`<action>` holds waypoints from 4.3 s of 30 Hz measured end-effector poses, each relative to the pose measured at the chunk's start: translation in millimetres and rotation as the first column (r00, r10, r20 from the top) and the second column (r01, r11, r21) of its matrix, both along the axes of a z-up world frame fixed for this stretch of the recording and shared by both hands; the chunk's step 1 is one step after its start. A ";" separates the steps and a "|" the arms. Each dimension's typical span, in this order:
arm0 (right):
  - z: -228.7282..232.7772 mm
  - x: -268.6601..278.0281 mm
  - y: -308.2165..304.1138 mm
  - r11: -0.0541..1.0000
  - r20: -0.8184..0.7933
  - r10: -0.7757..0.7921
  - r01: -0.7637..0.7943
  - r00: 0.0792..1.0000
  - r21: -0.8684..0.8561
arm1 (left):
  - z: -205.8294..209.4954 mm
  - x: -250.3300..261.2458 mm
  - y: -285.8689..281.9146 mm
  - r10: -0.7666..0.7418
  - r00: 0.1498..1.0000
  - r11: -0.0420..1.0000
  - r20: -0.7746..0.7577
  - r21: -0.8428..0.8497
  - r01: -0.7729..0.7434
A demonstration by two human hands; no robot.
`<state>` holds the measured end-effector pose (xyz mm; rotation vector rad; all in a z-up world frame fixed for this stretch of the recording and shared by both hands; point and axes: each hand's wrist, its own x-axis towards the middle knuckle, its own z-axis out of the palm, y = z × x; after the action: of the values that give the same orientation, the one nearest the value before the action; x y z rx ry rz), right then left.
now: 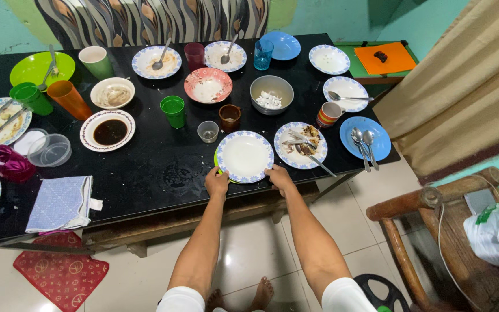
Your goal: The person clears a dining table by scraping leftover food from several plates into a larger plate using a spoon. They then stack the plates and bowls, and gather cups and mugs into a pile.
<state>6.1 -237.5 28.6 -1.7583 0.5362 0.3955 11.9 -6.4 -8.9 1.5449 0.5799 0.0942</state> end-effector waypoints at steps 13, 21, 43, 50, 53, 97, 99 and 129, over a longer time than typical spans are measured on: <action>28.1 7.0 -43.2 0.998 0.004 0.001 -0.001 1.000 0.059 | 31.4 60.9 31.4 -0.254 0.963 0.758 -0.093 0.599 0.258; 51.6 -1.5 -41.9 0.998 0.031 0.021 -0.023 0.999 0.065 | 52.0 101.5 46.9 -0.354 0.907 0.630 -0.230 0.658 0.413; 41.8 70.7 -80.5 0.737 0.664 -0.230 0.573 0.711 -0.359 | 129.0 90.5 39.1 -0.362 0.928 0.654 0.087 0.733 0.186; 83.3 95.9 -180.9 0.668 0.534 -0.181 0.502 0.826 -0.550 | 137.3 145.7 -25.5 -0.330 0.942 0.617 -0.064 0.741 0.266; 88.0 111.2 -204.1 0.696 0.518 -0.151 0.462 0.842 -0.549 | 132.0 163.3 -43.1 -0.291 0.954 0.647 -0.070 0.720 0.250; 56.2 212.8 -231.0 0.635 0.633 -0.327 0.660 0.702 -0.403 | 143.5 308.2 -312.2 -0.656 0.750 0.593 0.086 0.673 0.442; 45.2 209.6 -256.9 0.554 0.619 -0.313 0.668 0.720 -0.497 | 138.5 309.4 -312.8 -0.652 0.755 0.597 0.068 0.660 0.456; 49.1 253.3 -389.8 0.354 0.095 0.238 0.005 0.967 -0.935 | 113.7 295.7 -329.3 -0.477 0.879 0.510 0.018 0.820 0.260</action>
<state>259.4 -627.4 77.7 -2.9626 0.5009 -0.0919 307.6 -335.6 104.8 2.4848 -0.0692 0.2359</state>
